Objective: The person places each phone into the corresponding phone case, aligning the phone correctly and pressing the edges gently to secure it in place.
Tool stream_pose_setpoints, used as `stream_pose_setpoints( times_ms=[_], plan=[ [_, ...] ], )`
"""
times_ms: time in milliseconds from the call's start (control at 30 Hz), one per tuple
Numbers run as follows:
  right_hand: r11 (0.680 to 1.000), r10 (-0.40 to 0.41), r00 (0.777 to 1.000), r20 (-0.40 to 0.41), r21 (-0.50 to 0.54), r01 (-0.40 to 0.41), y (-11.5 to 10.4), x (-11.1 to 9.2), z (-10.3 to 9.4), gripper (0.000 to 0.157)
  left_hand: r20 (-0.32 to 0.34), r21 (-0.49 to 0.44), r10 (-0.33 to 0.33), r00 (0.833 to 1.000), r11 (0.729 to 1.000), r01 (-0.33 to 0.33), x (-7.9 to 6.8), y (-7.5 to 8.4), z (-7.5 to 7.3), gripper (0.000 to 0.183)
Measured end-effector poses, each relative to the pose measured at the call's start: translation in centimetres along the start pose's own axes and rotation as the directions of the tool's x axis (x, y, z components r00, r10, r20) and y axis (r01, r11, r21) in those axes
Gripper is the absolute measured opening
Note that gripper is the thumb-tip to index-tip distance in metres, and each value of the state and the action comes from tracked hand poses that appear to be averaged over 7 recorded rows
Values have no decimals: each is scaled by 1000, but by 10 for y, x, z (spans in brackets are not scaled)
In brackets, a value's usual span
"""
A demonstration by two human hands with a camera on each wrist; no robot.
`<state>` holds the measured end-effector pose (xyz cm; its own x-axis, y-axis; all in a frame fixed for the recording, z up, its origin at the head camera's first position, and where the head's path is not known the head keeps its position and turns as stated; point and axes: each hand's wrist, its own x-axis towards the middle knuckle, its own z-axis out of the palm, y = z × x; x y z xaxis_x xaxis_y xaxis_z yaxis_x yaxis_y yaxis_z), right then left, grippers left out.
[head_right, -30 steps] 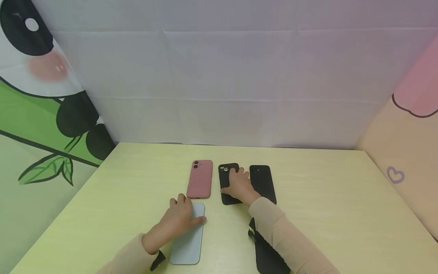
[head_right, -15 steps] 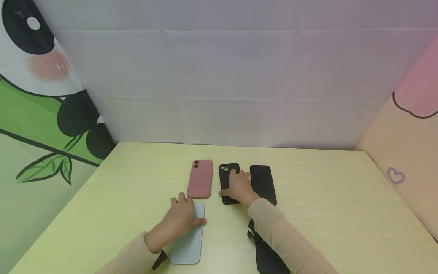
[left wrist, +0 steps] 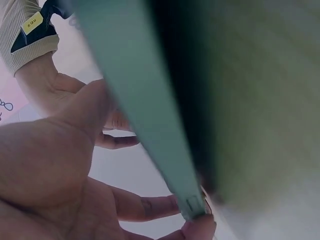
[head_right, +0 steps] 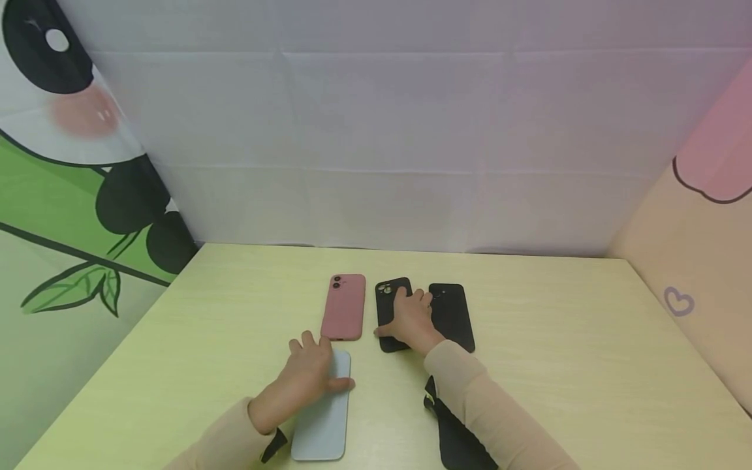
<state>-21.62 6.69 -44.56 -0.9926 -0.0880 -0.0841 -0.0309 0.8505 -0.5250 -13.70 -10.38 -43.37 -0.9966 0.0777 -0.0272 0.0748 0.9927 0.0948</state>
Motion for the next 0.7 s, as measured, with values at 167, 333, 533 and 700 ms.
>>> stream_pose_setpoints(
  times_ms=[167,333,533,700],
  plan=[
    [1000,-14,999,29,23,14,4,7,-6,94,25,-65,-59,998,996,61,4,4,-1,78],
    [997,-56,997,47,57,53,11,14,-11,89,34,-105,-57,998,993,60,6,4,0,84],
    [990,-87,995,40,115,82,22,21,-16,74,74,-137,-60,995,988,70,10,3,1,95],
    [986,-79,996,37,152,73,29,25,-22,56,125,-199,-41,991,978,66,13,0,-2,92]
  ],
)
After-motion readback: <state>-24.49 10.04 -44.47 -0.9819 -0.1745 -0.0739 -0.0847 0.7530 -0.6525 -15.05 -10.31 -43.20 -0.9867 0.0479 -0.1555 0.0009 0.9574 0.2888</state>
